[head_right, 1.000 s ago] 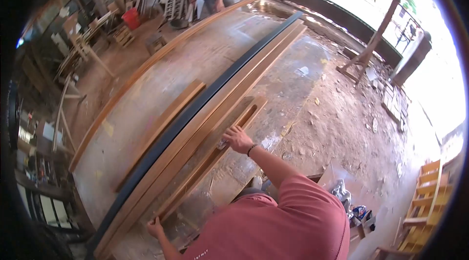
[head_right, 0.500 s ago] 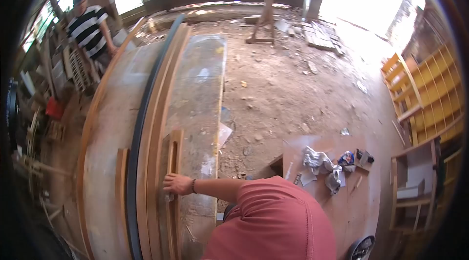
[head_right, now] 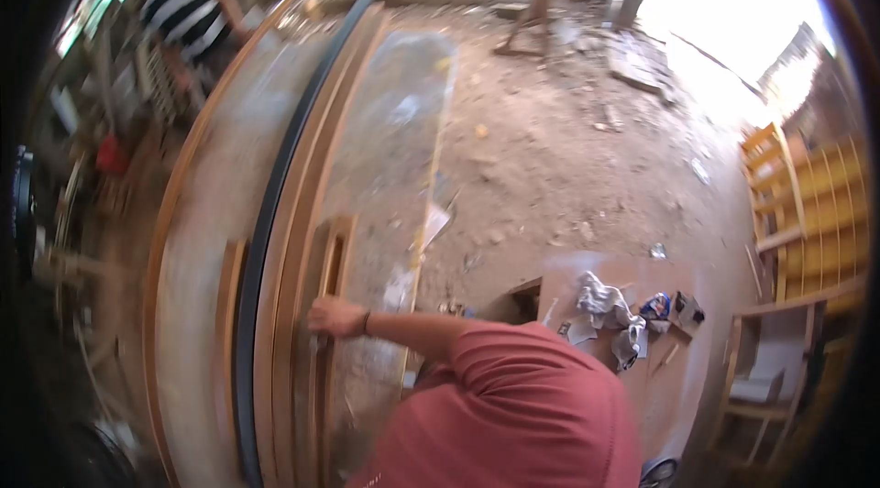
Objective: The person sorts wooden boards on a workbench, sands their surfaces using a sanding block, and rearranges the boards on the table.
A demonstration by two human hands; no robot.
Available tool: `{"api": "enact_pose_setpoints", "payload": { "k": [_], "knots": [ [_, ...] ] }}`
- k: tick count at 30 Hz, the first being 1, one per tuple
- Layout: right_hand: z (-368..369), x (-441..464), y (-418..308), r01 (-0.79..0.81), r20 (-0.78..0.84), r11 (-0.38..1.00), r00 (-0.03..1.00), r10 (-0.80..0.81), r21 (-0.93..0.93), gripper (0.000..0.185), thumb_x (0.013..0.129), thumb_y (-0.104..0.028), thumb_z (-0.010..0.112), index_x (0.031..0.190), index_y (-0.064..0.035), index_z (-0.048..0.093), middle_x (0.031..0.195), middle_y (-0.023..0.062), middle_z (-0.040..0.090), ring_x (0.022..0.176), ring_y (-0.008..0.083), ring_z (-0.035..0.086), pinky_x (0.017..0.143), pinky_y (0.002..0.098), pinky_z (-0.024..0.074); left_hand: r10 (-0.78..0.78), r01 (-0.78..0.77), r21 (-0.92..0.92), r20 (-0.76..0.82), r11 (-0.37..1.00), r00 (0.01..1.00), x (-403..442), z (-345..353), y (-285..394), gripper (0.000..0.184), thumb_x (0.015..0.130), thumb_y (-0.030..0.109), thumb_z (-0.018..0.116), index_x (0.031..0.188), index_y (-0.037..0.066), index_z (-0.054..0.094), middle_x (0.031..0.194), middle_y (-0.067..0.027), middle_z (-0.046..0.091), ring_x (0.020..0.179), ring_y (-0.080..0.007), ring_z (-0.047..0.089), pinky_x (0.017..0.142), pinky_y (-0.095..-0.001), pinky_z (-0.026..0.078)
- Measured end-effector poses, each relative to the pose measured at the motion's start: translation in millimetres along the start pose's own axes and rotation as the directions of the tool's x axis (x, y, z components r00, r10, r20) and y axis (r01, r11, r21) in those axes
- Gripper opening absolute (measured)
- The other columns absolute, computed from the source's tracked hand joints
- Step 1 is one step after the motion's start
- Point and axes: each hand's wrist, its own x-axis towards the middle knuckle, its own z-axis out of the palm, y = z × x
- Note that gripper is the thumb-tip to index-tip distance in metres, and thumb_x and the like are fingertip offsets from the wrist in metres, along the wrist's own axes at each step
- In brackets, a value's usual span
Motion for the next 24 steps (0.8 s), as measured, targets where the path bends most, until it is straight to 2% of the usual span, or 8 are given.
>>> {"api": "enact_pose_setpoints", "payload": {
  "k": [2,4,12,17,18,19,20,24],
  "knots": [
    [-5,4,2,-0.093,0.214,0.994,0.974,0.080,0.055,0.028,0.089,-0.022,0.061,0.116,-0.0153,0.061,0.116,0.0093,0.058,0.119,0.0302,0.055,0.102,0.0468,0.0445,-0.039,0.038,0.022,0.040,0.999,0.998,14,13,-44,0.042,0.098,0.034,0.077,0.109,-0.007,0.077,0.107,-0.0206,0.078,0.099,-0.0361,0.076,0.089,-0.0478,0.060],
    [-2,1,-1,-0.072,0.133,0.997,0.989,0.071,0.003,0.027,0.092,-0.021,0.062,0.118,-0.0152,0.061,0.115,0.0084,0.059,0.120,0.0296,0.055,0.106,0.0466,0.0428,-0.051,0.049,0.041,0.048,0.998,0.998,21,23,-75,0.043,0.098,0.034,0.077,0.109,-0.007,0.077,0.107,-0.0209,0.078,0.100,-0.0364,0.076,0.089,-0.0479,0.060],
    [-23,7,-9,-0.111,0.205,0.993,0.974,0.100,0.042,0.028,0.096,-0.019,0.061,0.123,-0.0141,0.064,0.117,0.0070,0.060,0.124,0.0285,0.054,0.115,0.0455,0.0395,0.062,-0.063,-0.005,0.210,0.998,0.976,5,8,-80,0.043,0.104,0.034,0.068,0.115,-0.007,0.077,0.112,-0.0227,0.078,0.101,-0.0399,0.075,0.086,-0.0513,0.060],
    [-20,8,-9,-0.110,0.189,0.989,0.978,0.090,0.103,0.027,0.091,-0.014,0.065,0.118,-0.0144,0.066,0.117,0.0102,0.061,0.120,0.0349,0.056,0.108,0.0502,0.0438,0.116,-0.099,-0.294,0.041,0.951,0.992,-14,37,-103,0.041,0.104,0.035,0.066,0.129,0.005,0.076,0.123,-0.0197,0.076,0.110,-0.0416,0.071,0.094,-0.0507,0.056],
    [-9,-1,-2,-0.050,0.097,0.999,0.994,0.052,-0.018,0.026,0.091,-0.015,0.066,0.117,-0.0135,0.066,0.119,0.0115,0.063,0.121,0.0368,0.057,0.106,0.0514,0.0442,0.054,-0.041,-0.306,0.035,0.951,0.998,-15,45,-97,0.039,0.103,0.033,0.066,0.129,0.005,0.077,0.126,-0.0205,0.074,0.112,-0.0428,0.070,0.096,-0.0521,0.055],
    [-16,4,-2,-0.115,0.211,0.992,0.972,0.102,0.049,0.026,0.089,-0.014,0.067,0.115,-0.0132,0.066,0.120,0.0120,0.063,0.121,0.0375,0.057,0.105,0.0530,0.0447,0.131,-0.139,-0.305,-0.046,0.942,0.990,-18,54,-104,0.038,0.104,0.032,0.063,0.126,0.005,0.077,0.128,-0.0213,0.073,0.113,-0.0441,0.069,0.096,-0.0543,0.055],
    [-17,10,-2,-0.084,0.179,0.995,0.981,0.074,0.047,0.027,0.087,-0.013,0.069,0.115,-0.0134,0.067,0.118,0.0117,0.063,0.119,0.0375,0.058,0.105,0.0533,0.0446,0.140,-0.147,-0.306,-0.043,0.941,0.989,-23,42,-94,0.035,0.104,0.030,0.062,0.122,0.003,0.077,0.124,-0.0222,0.073,0.114,-0.0454,0.069,0.096,-0.0558,0.055],
    [-18,11,10,-0.074,0.250,0.995,0.964,0.091,-0.073,0.041,0.088,-0.017,0.076,0.128,-0.0142,0.067,0.117,0.0106,0.063,0.121,0.0359,0.056,0.109,0.0544,0.0417,-0.038,0.028,-0.290,-0.028,0.957,0.999,-42,21,-65,0.036,0.106,0.032,0.061,0.116,-0.001,0.072,0.119,-0.0249,0.072,0.112,-0.0442,0.069,0.096,-0.0545,0.056]
  ]
}}
